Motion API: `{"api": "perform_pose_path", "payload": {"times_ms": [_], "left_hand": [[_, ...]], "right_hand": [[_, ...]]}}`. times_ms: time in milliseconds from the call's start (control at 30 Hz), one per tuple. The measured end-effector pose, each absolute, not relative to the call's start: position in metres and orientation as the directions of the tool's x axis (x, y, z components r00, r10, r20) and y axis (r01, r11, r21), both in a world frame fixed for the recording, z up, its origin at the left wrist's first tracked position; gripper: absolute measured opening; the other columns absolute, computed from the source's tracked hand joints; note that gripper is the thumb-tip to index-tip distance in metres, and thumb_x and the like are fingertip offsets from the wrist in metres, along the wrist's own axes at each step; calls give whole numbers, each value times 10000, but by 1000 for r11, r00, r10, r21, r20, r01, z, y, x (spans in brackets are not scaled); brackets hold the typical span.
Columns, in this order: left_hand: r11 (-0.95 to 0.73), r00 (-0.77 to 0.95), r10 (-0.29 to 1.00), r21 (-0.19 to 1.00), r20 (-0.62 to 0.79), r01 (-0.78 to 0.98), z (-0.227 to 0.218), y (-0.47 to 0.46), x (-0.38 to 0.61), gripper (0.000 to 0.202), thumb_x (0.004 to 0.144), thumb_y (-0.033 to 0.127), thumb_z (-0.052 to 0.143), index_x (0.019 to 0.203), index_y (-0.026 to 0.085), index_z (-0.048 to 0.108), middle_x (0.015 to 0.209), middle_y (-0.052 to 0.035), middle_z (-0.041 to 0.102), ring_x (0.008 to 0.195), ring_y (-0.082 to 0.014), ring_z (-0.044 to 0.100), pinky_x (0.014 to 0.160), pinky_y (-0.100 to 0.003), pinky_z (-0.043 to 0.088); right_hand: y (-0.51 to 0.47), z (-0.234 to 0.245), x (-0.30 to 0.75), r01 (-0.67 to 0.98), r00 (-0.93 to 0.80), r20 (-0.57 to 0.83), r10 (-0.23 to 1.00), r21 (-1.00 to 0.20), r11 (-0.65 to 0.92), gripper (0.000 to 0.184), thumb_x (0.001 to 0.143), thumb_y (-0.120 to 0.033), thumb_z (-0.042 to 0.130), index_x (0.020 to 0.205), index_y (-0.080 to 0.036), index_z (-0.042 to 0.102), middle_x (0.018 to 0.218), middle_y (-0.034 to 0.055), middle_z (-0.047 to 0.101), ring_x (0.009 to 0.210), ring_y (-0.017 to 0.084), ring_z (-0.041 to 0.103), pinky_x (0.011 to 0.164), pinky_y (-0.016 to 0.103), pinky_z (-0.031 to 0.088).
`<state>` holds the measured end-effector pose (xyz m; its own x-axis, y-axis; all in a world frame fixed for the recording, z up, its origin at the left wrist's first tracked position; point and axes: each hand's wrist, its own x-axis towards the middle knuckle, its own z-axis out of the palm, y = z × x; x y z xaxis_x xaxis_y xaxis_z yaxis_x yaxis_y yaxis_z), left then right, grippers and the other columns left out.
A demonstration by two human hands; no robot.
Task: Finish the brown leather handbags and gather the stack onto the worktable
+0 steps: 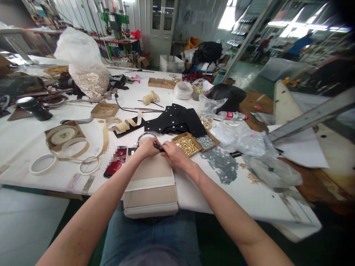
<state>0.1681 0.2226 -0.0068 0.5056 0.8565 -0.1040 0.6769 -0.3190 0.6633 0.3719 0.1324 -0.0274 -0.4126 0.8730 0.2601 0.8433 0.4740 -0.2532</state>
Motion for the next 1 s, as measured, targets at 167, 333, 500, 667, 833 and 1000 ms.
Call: {"api": "perform_pose_path", "payload": {"times_ms": [167,333,500,667,833,1000], "left_hand": [[-312,505,857,677,-103,667,-8,224,166,306,733,247,869,1037,247,844,1056,-51,859,1062,-296,779,937,-357,617],[-308,501,859,678,-104,667,-10,224,166,319,727,250,883,1045,251,851,1057,-55,861,1075,-304,778,952,-368,622],[-310,501,858,667,-111,678,-12,225,167,328,724,245,875,1051,241,854,1064,-64,859,1066,-311,778,981,-393,616],[-316,504,855,652,-119,689,-15,227,169,354,723,239,856,1077,241,835,1089,-60,861,1069,-304,779,971,-393,601],[-312,499,859,653,-118,690,-13,224,168,337,738,236,842,1075,246,833,1082,-54,863,1065,-297,777,957,-386,593],[-304,491,863,658,-116,689,-11,222,167,327,751,241,846,1078,250,841,1076,-58,865,1046,-295,775,966,-393,591]], "right_hand": [[131,-29,370,823,-407,299,863,-290,489,110,1120,-189,706,1228,-171,697,1237,138,684,1129,295,640,987,440,547],[129,-30,369,815,-404,311,860,-304,493,111,1113,-167,692,1222,-186,701,1228,136,682,1127,299,629,980,443,538],[129,-36,371,812,-408,331,851,-295,504,89,1132,-186,671,1218,-192,691,1218,132,685,1121,295,628,983,438,538],[130,-37,373,791,-417,347,840,-317,524,114,1126,-182,677,1236,-169,704,1259,149,699,1177,301,645,1026,435,553],[132,-21,381,684,-361,346,866,-533,499,165,1136,-208,656,1228,-195,793,1242,115,743,1123,255,711,1002,386,573],[129,-14,386,524,-124,338,933,-776,351,234,1091,-265,685,1225,-251,877,1170,55,841,1065,231,772,971,359,588]]}}
